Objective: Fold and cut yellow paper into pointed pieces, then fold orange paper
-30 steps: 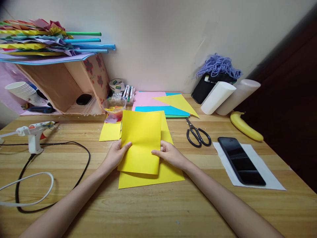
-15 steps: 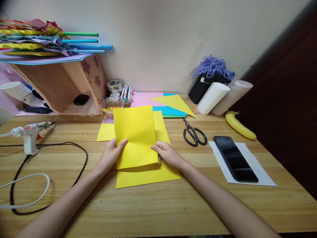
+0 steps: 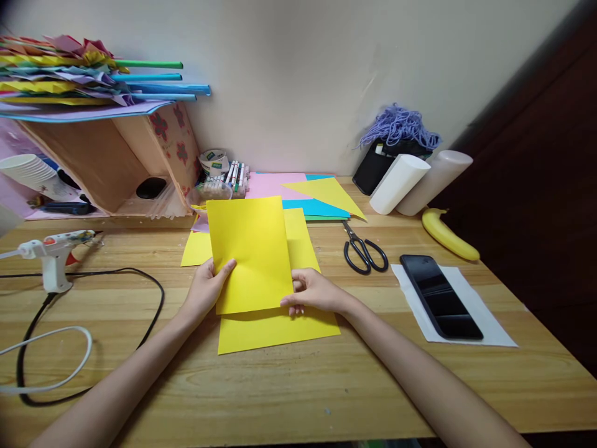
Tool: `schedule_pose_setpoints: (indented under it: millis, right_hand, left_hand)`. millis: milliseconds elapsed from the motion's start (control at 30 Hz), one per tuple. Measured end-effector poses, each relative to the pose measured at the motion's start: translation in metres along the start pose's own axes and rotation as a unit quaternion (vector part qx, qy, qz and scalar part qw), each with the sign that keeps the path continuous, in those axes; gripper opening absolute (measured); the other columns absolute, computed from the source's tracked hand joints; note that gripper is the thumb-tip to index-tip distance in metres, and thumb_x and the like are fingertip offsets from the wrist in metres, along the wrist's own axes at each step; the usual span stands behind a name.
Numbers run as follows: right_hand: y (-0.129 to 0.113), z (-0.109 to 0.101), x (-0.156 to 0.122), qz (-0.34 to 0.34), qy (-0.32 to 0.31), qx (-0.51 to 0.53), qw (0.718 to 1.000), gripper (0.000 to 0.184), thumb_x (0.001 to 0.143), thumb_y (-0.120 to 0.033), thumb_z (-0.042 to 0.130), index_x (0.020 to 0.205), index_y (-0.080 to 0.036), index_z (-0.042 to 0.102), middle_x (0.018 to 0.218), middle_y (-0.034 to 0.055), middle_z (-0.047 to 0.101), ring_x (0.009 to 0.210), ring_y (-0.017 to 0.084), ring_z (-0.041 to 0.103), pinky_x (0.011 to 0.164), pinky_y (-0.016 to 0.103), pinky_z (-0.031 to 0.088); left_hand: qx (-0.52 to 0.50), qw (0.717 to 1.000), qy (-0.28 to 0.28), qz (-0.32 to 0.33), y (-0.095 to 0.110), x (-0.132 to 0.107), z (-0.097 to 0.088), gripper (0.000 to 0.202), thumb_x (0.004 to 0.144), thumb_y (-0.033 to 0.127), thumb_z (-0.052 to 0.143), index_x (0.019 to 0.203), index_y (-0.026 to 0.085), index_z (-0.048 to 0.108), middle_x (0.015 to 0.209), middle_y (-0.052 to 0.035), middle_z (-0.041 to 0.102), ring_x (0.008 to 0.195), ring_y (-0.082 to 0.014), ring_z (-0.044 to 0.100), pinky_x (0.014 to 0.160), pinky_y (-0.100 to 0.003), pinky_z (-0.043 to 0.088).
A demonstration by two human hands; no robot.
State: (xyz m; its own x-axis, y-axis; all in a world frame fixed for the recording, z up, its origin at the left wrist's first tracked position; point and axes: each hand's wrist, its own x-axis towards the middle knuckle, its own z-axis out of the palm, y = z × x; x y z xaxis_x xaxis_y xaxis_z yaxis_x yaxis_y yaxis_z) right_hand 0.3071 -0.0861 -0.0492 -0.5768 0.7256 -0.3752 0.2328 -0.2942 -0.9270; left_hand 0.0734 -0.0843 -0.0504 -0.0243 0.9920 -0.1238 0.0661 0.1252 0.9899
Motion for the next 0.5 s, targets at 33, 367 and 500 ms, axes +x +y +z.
schedule_pose_setpoints:
  millis: [33, 367, 500]
  right_hand:
    - [-0.0003, 0.0001, -0.0001, 0.001, 0.001, -0.006, 1.0, 0.029, 0.067, -0.034, 0.069, 0.075, -0.013, 0.051, 0.052, 0.0009, 0.064, 0.045, 0.01, 0.059, 0.041, 0.017, 0.041]
    - [-0.001, 0.0024, -0.0008, -0.004, -0.004, 0.012, 1.0, 0.027, 0.068, -0.032, 0.068, 0.073, -0.013, 0.049, 0.062, 0.006, 0.069, 0.052, 0.011, 0.062, 0.05, 0.021, 0.048]
    - [0.001, 0.0017, 0.0001, -0.014, 0.005, 0.022, 1.0, 0.027, 0.078, -0.04, 0.055, 0.074, -0.014, 0.046, 0.05, 0.0031, 0.065, 0.048, 0.013, 0.062, 0.042, 0.02, 0.044]
  left_hand:
    - [0.007, 1.0, 0.0, 0.002, 0.0007, -0.0003, 0.0, 0.04, 0.073, 0.046, 0.058, 0.096, 0.013, 0.059, 0.103, -0.0098, 0.066, 0.09, -0.0254, 0.062, 0.07, -0.032, 0.05]
    - [0.058, 0.997, 0.012, 0.046, 0.0029, -0.001, -0.0006, 0.037, 0.077, 0.044, 0.054, 0.096, 0.013, 0.058, 0.101, -0.0098, 0.066, 0.091, -0.0244, 0.061, 0.071, -0.03, 0.048]
    - [0.06, 0.997, 0.017, 0.049, 0.0044, -0.0003, -0.0014, 0.036, 0.077, 0.043, 0.054, 0.096, 0.013, 0.058, 0.101, -0.0099, 0.066, 0.09, -0.0238, 0.061, 0.071, -0.03, 0.048]
